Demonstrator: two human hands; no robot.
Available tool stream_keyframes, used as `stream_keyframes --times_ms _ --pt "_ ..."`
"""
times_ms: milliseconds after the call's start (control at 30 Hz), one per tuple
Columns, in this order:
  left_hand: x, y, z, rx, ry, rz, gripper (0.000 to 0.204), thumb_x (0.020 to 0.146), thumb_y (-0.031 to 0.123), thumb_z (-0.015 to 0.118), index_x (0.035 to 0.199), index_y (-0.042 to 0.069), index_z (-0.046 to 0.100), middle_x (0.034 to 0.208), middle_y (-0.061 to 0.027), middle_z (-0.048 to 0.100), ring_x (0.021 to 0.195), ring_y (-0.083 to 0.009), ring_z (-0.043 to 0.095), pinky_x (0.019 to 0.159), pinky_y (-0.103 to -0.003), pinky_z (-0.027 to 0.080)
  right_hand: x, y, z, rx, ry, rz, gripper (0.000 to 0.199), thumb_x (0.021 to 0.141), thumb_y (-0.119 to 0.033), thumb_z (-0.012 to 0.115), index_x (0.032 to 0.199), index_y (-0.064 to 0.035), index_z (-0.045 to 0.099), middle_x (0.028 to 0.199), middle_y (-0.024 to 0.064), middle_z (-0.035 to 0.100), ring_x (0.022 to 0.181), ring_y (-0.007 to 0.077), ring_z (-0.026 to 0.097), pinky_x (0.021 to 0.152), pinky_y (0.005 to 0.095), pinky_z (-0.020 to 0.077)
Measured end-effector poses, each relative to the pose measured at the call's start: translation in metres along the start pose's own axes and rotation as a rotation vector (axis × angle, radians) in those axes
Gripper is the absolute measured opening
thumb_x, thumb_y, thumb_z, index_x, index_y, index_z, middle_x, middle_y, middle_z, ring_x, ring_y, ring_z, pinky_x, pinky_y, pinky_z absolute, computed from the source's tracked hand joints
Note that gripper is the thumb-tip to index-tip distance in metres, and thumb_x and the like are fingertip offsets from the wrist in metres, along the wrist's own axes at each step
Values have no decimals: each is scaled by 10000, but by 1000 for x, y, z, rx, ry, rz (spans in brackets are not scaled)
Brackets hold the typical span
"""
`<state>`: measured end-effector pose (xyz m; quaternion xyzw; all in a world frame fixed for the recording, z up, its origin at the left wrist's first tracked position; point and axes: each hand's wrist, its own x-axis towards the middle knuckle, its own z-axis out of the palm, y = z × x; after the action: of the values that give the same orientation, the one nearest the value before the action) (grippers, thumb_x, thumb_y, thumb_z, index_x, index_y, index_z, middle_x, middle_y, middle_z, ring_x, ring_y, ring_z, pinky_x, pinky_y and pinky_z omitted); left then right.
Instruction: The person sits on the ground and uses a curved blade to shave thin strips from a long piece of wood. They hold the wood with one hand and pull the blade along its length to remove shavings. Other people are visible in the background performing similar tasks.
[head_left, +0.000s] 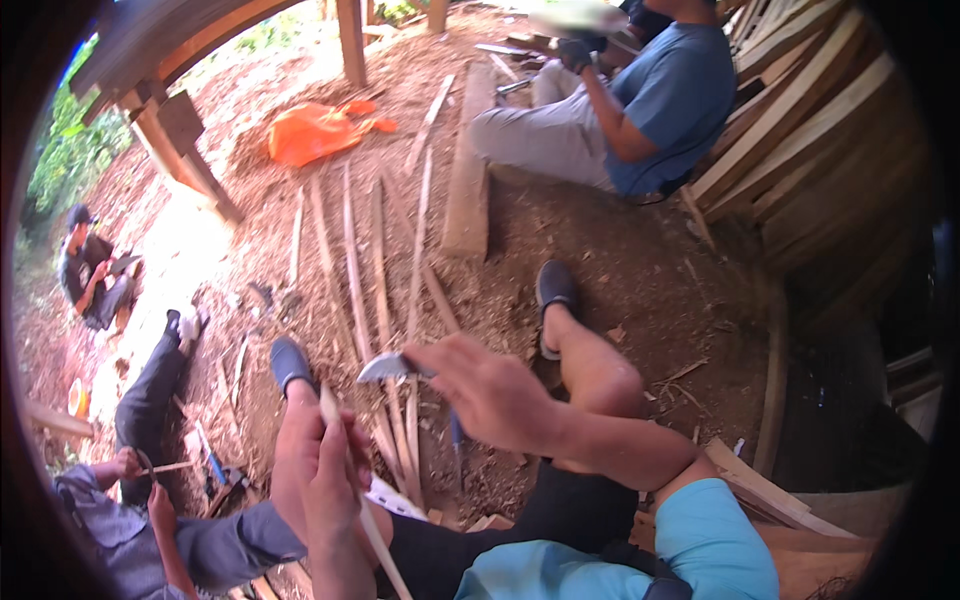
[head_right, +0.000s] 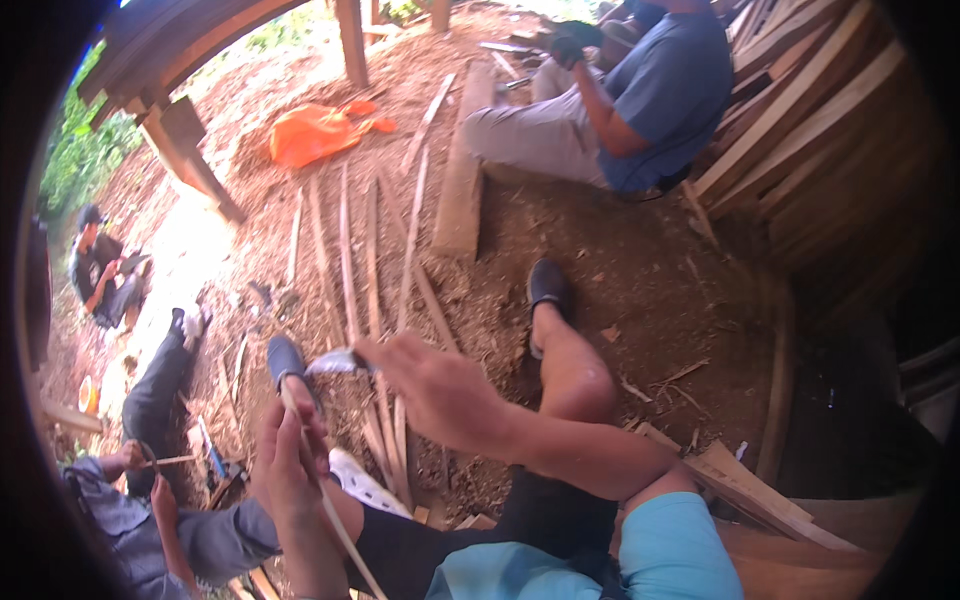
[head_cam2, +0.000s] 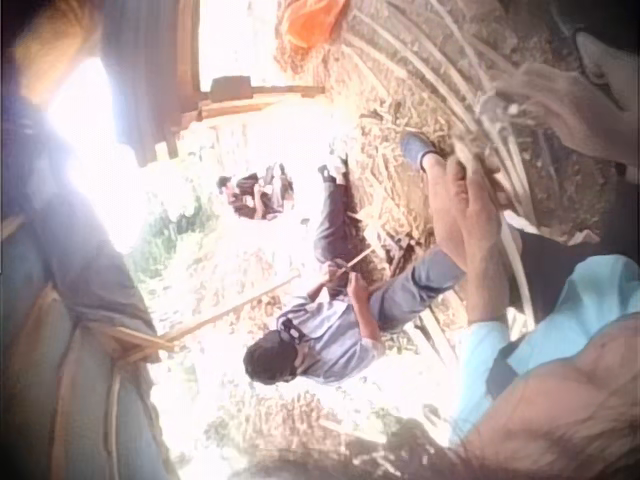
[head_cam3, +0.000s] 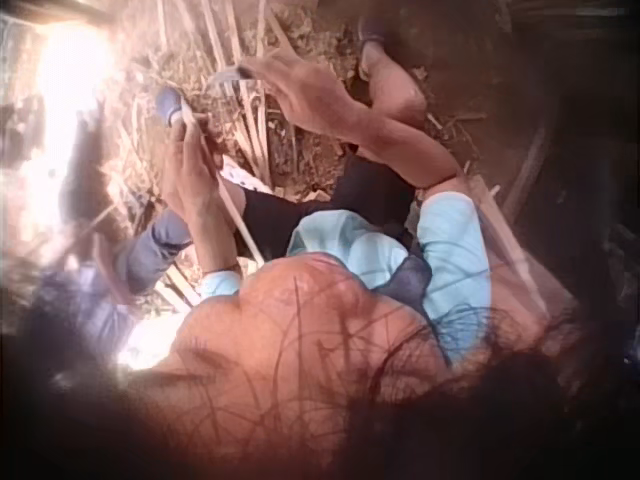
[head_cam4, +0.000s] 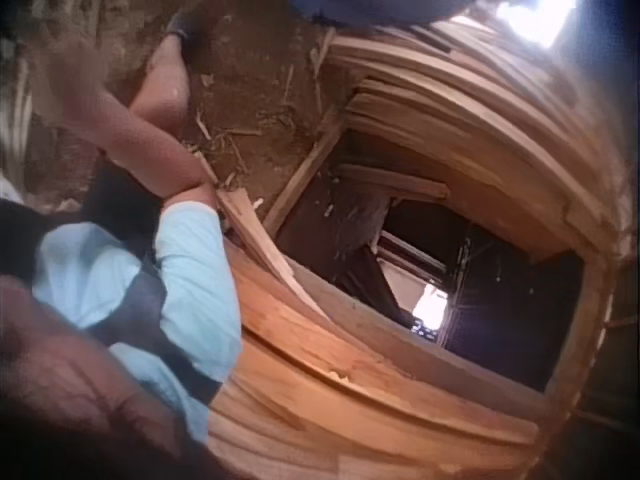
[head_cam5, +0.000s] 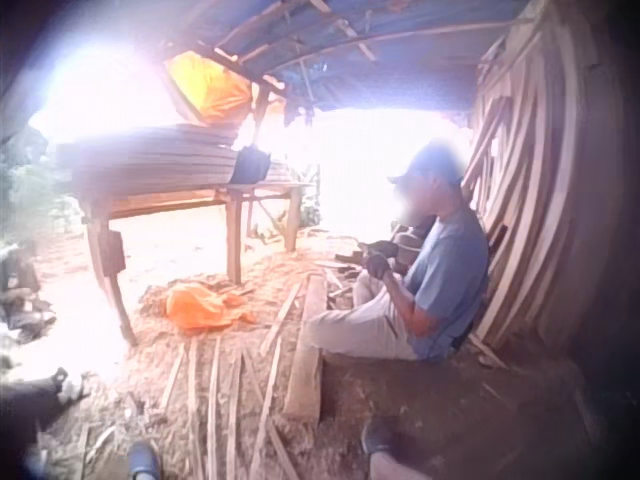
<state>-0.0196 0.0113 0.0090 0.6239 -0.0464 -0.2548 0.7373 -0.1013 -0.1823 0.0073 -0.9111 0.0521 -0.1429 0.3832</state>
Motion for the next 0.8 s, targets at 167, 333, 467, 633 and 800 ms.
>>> stream_keyframes --times_ms 167,333,467,633,800 --pt "4 8 -17 -150 -176 -100 251 962 223 395 1013 3 505 729 -82 546 434 -112 452 380 -200 360 8 1 8 107 -28 -111 436 838 14 529 1259 -97 532 952 125 565 785 267 604 656 343 493" --pt "4 3 -9 -129 -147 -159 290 959 208 380 1098 -24 483 725 -101 546 438 -128 473 391 -209 376 -1 -3 19 32 -145 -130 514 785 -17 534 1257 -222 551 893 77 547 673 252 599 592 350 504" --pt "2 4 -6 -162 -230 -165 218 989 224 357 1024 45 477 746 -73 560 484 -123 510 441 -205 417 -4 -1 19 3 -154 -141 497 802 -50 539 1263 -237 547 901 70 537 652 243 590 577 344 500" --pt "2 1 -5 -124 -240 -161 233 989 244 354 1009 47 475 741 -76 563 487 -119 511 442 -200 412 -5 0 14 -24 -140 -151 485 812 -66 539 1269 -230 542 900 58 532 643 233 587 556 336 500" --pt "2 0 -2 -111 -233 -158 233 990 249 352 999 48 469 729 -80 566 475 -114 513 426 -195 407 -7 1 15 -69 -125 -174 510 784 -68 545 1268 -226 543 883 51 528 643 214 590 548 321 507"
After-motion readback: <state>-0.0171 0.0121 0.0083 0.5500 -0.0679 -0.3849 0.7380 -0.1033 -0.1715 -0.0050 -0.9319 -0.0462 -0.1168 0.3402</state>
